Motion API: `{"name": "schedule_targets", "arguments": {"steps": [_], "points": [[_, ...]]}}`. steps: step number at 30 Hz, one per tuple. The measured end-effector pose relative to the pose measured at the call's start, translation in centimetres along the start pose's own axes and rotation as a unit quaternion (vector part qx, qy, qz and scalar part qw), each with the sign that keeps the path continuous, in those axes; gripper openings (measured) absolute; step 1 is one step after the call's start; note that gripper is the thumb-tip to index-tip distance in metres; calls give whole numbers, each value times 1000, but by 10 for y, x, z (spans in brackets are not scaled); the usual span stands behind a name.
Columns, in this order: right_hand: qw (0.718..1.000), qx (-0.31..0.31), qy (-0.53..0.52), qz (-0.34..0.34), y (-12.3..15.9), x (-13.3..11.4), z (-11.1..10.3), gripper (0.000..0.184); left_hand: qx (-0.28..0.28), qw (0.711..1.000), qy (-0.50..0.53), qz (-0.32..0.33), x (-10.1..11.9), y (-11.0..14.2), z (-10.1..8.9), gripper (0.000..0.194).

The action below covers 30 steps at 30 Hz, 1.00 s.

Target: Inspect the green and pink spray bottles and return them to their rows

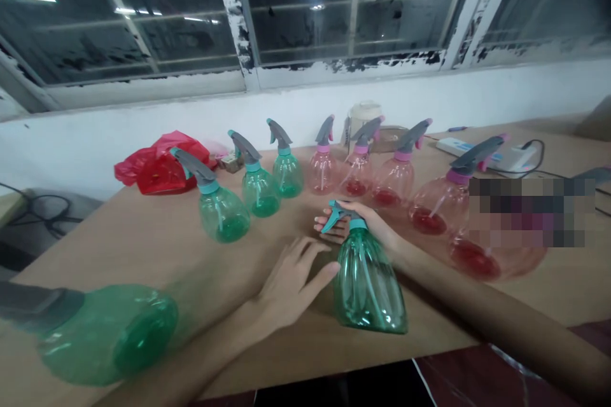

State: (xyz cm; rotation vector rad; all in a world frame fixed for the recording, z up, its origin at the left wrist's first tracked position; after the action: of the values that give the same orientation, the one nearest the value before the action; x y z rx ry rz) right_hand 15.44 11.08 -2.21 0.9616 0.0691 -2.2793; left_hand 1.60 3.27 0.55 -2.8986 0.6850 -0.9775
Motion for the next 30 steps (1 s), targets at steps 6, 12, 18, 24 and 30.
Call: {"name": "schedule_targets", "arguments": {"steps": [6, 12, 18, 24, 30], "points": [[998, -8, -50, 27, 0, 10, -12, 26, 82, 973, -214, -37, -38, -13, -2, 41], [996, -18, -62, 65, 1, 13, -8, 32, 75, 962, -262, -14, -38, -11, 4, 40], [996, 19, -71, 48, 6, 12, -3, 37, 71, 962, -263, -11, -37, -10, 6, 42], [998, 32, -47, 13, 14, 9, 1, 36, 73, 962, -262, -12, -35, -11, 6, 44], [999, -21, -39, -16, 21, 0, 3, 40, 73, 965, -252, -12, -36, -11, 7, 45]]}}
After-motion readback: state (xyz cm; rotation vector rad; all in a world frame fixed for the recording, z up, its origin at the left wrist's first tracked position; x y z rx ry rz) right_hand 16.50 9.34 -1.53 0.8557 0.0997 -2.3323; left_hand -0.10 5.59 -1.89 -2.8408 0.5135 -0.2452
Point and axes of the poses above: each hand's wrist, its own y-axis away from the middle knuckle, its own z-axis out of the palm, x = y × z, the point moved 4 cm from there along -y, towards the middle knuckle
